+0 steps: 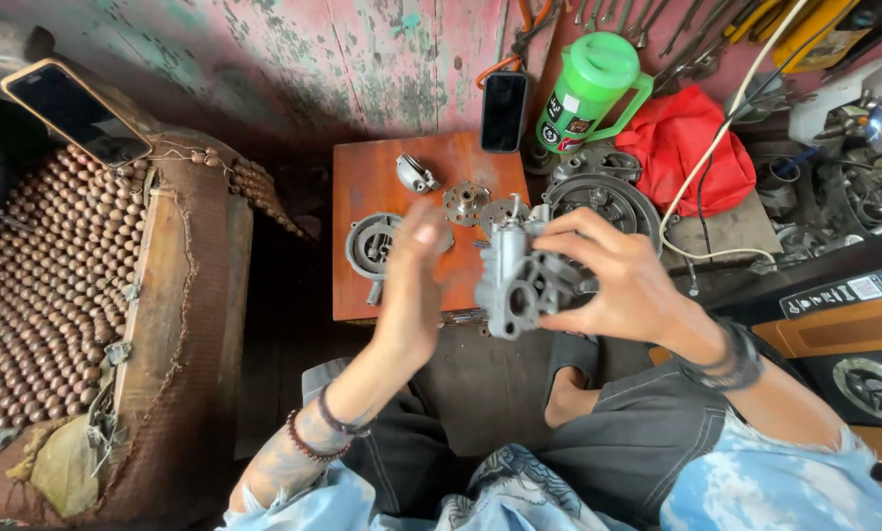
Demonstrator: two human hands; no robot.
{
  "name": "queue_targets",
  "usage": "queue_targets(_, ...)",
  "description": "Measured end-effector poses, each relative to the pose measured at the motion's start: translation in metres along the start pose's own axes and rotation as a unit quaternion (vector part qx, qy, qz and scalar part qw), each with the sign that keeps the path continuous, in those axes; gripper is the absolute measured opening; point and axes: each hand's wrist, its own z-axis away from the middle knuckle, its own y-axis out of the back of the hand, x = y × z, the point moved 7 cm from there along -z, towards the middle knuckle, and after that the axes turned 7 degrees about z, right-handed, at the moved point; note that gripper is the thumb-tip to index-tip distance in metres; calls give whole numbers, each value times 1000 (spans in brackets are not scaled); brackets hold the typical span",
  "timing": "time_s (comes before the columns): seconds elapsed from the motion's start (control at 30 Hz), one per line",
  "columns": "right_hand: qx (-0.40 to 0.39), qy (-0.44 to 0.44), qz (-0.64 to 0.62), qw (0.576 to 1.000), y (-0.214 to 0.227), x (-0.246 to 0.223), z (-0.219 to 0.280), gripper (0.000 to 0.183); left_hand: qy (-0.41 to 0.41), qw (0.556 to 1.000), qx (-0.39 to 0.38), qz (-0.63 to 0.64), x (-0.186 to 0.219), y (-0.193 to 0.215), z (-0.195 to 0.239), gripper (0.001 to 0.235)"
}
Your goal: Cleaning a motorcycle carburetor body using a small tool to remove dirt and grime.
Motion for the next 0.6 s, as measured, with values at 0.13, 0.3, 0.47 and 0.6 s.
queue_targets(0.13, 17, 2, -28, 999, 22, -27, 10, 77, 261, 950, -119, 121, -69, -30, 34, 87)
queue_targets(0.3, 3, 30, -7, 1000, 9, -37, 13, 74, 396, 899, -61, 176, -110, -5, 40, 91)
queue_targets(0.47, 53, -64, -146, 986, -15, 41, 40, 37, 340, 911, -28, 231, -88, 11, 30, 83)
queue_targets(0.6, 68, -61, -109, 990, -24, 37, 27, 24, 322, 907, -48, 267, -79, 13, 28, 81)
